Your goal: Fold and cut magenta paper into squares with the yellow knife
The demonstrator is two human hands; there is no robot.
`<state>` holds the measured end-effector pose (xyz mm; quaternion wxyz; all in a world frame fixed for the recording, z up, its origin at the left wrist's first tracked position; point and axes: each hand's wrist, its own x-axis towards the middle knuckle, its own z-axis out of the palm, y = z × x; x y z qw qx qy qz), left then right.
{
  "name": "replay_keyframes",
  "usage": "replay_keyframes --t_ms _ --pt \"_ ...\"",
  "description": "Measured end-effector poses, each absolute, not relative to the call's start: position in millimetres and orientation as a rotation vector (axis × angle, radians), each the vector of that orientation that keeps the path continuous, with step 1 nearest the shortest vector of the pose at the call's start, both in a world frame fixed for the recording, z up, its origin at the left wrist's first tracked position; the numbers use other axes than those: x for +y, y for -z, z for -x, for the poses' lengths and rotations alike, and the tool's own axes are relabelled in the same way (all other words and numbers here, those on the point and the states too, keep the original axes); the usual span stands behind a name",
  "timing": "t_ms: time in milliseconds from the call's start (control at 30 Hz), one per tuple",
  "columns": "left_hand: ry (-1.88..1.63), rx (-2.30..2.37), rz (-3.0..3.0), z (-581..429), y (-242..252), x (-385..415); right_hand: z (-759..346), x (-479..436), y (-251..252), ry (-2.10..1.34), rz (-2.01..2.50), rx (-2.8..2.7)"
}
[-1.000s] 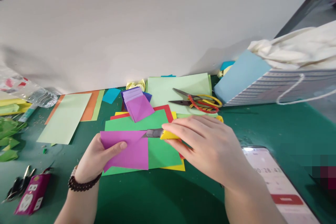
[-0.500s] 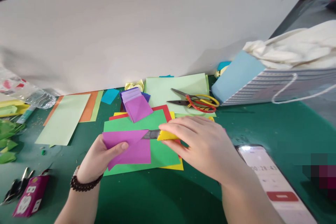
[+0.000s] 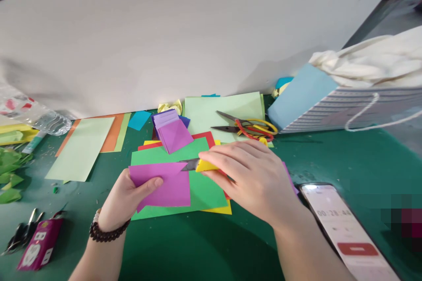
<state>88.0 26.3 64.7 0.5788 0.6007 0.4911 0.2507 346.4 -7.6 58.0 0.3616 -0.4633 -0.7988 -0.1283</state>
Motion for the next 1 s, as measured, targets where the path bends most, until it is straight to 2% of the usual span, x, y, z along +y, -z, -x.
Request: replay_keyframes --t_ms 1000 --pt "-0.635 1.182 -1.4 -80 -67 25 -351 -7 -60 0.344 1.167 -2.027"
